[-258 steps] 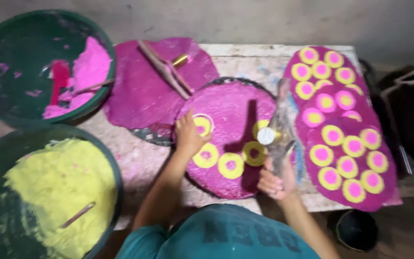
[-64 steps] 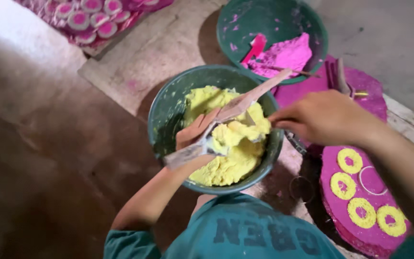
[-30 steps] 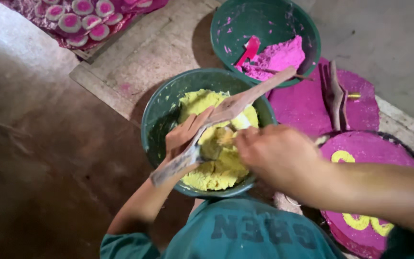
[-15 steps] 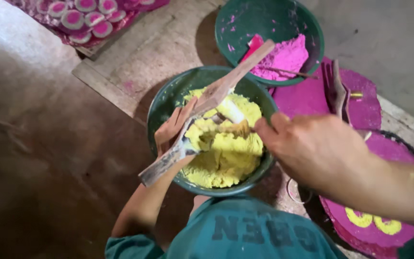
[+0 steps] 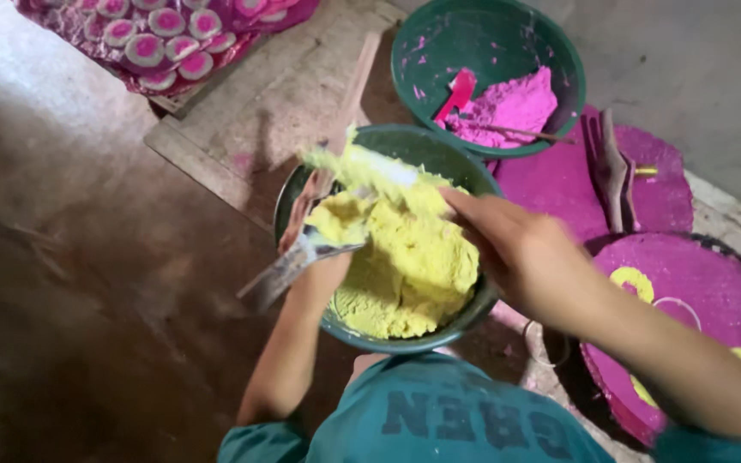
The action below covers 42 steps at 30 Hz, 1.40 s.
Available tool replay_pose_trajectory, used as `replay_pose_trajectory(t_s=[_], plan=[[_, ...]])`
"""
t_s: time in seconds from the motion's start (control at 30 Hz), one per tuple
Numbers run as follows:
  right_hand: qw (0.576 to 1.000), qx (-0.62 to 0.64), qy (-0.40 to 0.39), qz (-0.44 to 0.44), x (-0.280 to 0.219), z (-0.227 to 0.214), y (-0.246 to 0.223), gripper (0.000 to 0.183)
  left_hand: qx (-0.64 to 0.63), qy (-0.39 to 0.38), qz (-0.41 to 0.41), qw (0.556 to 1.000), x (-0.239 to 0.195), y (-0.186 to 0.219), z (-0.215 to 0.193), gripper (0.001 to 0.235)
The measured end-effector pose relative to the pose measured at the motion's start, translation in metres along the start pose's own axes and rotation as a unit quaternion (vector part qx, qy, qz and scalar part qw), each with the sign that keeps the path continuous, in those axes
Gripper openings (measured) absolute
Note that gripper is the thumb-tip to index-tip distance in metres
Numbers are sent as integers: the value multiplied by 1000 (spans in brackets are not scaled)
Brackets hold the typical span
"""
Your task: The person scoops yellow and pink dough into a handheld press, then presses circular shapes onto a pink glittery mat. They repeat the process, arranging the yellow and pink circles in rows on the mat.
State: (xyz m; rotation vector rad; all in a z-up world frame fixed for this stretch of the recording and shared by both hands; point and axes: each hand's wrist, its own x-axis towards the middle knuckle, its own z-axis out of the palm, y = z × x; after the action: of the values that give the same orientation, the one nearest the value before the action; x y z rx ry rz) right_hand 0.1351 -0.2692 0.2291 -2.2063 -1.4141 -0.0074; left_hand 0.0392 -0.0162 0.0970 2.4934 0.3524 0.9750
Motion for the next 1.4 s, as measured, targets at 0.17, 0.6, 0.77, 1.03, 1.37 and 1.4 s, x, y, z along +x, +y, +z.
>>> replay_pose_trajectory(t_s=[0.17, 0.6, 0.77, 1.03, 1.37, 1.4], plan=[[978, 194, 72, 9, 1, 114, 7, 56, 24, -14, -73, 997, 16, 19, 2, 74], [958, 229, 29, 170, -16, 135, 64, 37, 135, -129, -43, 981, 30, 18, 26, 57], [964, 254, 51, 53, -38, 163, 66, 36, 84, -23, -4, 996, 22, -18, 44, 100], [989, 102, 110, 5, 3, 1, 100, 35, -630, -262, -167, 712, -1, -78, 47, 29], [996, 49, 54, -57, 32, 1, 106, 32, -740, -187, -151, 629, -12, -26, 4, 34], [994, 79, 62, -45, 31, 13, 110, 31, -735, -181, -170, 631, -11, -23, 7, 37]])
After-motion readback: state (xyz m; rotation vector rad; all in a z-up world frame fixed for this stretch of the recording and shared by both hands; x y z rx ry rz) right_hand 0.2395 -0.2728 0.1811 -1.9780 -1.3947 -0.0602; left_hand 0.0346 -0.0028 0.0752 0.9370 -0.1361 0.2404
